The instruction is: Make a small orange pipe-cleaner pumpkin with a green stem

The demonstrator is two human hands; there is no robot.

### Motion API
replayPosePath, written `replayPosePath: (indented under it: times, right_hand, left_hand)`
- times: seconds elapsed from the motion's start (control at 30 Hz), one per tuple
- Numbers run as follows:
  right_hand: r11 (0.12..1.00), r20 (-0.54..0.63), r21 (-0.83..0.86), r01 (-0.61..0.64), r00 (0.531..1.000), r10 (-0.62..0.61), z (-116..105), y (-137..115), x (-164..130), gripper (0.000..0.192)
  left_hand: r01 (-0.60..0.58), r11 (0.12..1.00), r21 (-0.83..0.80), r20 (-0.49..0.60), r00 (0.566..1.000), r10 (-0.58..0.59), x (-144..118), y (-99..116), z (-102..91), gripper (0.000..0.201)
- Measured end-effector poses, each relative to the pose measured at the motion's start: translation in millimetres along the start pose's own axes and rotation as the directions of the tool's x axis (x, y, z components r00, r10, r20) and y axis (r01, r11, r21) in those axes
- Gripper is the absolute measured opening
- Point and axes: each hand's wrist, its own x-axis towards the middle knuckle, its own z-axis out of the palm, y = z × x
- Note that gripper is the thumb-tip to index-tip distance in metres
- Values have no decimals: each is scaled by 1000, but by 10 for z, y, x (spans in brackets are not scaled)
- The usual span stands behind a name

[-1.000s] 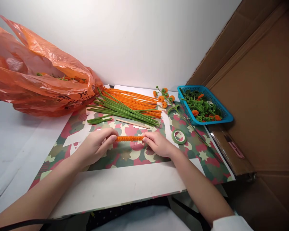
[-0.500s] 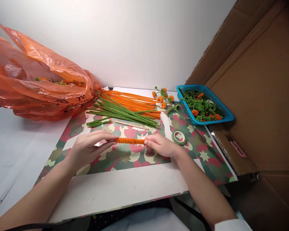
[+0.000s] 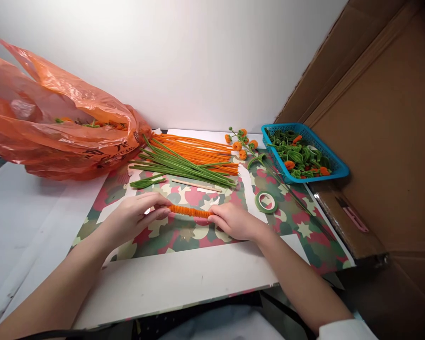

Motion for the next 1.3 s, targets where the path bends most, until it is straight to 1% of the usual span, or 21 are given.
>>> replayPosePath:
  times: [0.13, 0.23, 0.3, 0.37, 0.43, 0.5, 0.53, 0.6, 0.67, 0.77, 0.83, 0.87, 0.93, 0.97, 1.03, 1.1, 1.17, 1.23, 1.3]
  right_hand:
    - [1000, -18, -26, -6, 1000, 6, 35, 3, 25, 24]
    - [1000, -21, 1, 9, 1000, -9, 20, -2, 37, 26]
    - [998, -4, 65, 4, 1000, -3, 0, -6, 30, 27]
    - [982, 50, 187, -37, 998, 28, -23, 1, 11, 25]
    - [924, 148, 368, -104, 988, 52, -46, 27, -13, 23]
    - [823, 239, 539, -178, 970, 54, -76, 68, -34, 26]
    - [775, 258, 597, -208, 964, 60, -95, 89, -41, 30]
    - [717, 256, 652, -249, 961, 102, -133, 122, -52, 37]
    - [704, 224, 660, -262, 963, 149, -163, 130, -61, 41]
    - [710, 174, 659, -247, 969, 176, -161, 91, -67, 35]
    - [735, 138, 641, -221, 975, 173, -126, 42, -61, 26]
    - [762, 120, 615, -200, 980, 160, -102, 13, -54, 21]
    - [846, 71, 518, -126, 992, 104, -51, -46, -37, 16]
    - [892, 45, 444, -79, 997, 66, -27, -75, -29, 16]
    - [957, -24, 291, 11, 1000, -4, 12, -125, -17, 20]
    - [980, -64, 187, 69, 996, -58, 41, -161, -12, 22]
    - [988, -77, 124, 95, 993, -86, 65, -183, -9, 22]
    - [993, -85, 67, 102, 992, -96, 91, -197, -3, 22]
    - [996, -88, 3, 90, 992, -89, 122, -209, 6, 23]
  left_hand:
    - [35, 998, 44, 52, 998, -37, 4, 3, -12, 25]
    - [24, 998, 54, 55, 998, -27, 17, 30, -13, 24]
    - [5, 999, 50, 26, 1000, -7, 29, 59, -10, 23]
    - [-19, 999, 44, -15, 1000, 20, 39, 91, -5, 21]
    - [-57, 998, 40, -49, 997, 59, 45, 117, 5, 19]
    - [-100, 994, 43, -66, 993, 103, 46, 126, 27, 18]
    - [-118, 992, 48, -68, 990, 121, 44, 123, 45, 18]
    - [-142, 988, 60, -69, 987, 146, 41, 108, 94, 16]
    - [-164, 984, 72, -94, 981, 170, 38, 91, 154, 14]
    - [-205, 975, 82, -158, 964, 216, 35, 106, 243, 12]
    - [-220, 973, 71, -168, 959, 229, 37, 155, 296, 12]
    - [-205, 977, 63, -165, 963, 213, 38, 188, 322, 13]
    - [-199, 979, 43, -157, 966, 203, 43, 259, 370, 16]
    - [-225, 974, 24, -153, 962, 226, 46, 292, 391, 18]
    - [-204, 979, -3, -117, 972, 202, 49, 341, 419, 20]
    - [-152, 988, -30, -94, 984, 149, 49, 370, 428, 21]
    - [-82, 993, -85, -69, 995, 77, 47, 385, 423, 20]
    - [0, 985, -173, -30, 1000, -5, 44, 391, 417, 18]
    - [99, 962, -253, 42, 995, -91, 45, 390, 417, 18]
